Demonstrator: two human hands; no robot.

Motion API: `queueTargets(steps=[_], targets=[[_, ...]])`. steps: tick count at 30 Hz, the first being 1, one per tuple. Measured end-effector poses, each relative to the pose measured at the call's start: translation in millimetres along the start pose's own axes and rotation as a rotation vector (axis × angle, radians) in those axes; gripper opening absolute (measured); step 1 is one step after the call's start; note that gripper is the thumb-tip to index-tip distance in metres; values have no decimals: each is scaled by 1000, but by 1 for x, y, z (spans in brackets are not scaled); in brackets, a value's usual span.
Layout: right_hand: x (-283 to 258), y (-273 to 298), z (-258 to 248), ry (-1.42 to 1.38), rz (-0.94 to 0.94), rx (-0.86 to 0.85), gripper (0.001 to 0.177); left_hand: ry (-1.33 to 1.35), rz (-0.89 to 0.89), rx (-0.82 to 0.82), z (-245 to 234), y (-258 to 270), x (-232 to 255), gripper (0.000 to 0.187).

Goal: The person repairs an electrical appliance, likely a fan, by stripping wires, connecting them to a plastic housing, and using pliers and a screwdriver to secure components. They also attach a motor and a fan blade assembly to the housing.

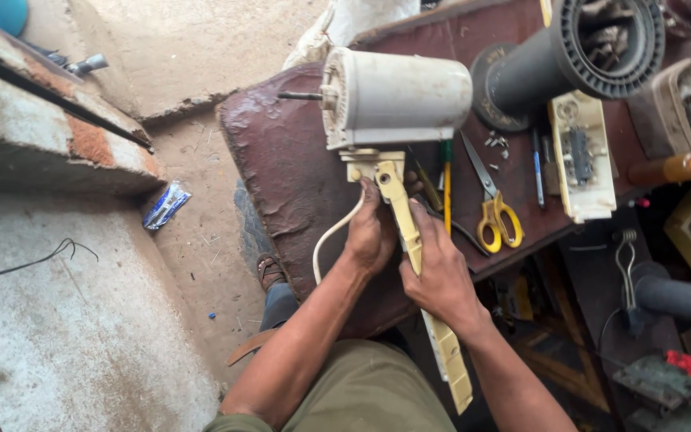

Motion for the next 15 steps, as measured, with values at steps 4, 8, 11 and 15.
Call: queueTargets(steps=[4,8,11,15], targets=[[5,7,-9,-37,20,29,83,-31,0,-1,5,0,3,59],[3,10,-14,-34,44,31,84,-19,-48,8,1,0,1,61],[7,13,-14,-37,82,-1,86,-43,18,-5,-2,-2,4,57],[27,29,-18,-67,164,-57,86,-41,89,-23,-1,-4,7,50]])
Point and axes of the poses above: each hand's wrist, its own y-axis away from the middle knuckle, its own z-axis out of the palm, x = y × z, the point moved 9 cm from there along -y, towards the middle knuckle, and after that the axes turned 5 degrees about x, right-handed, at the moved point
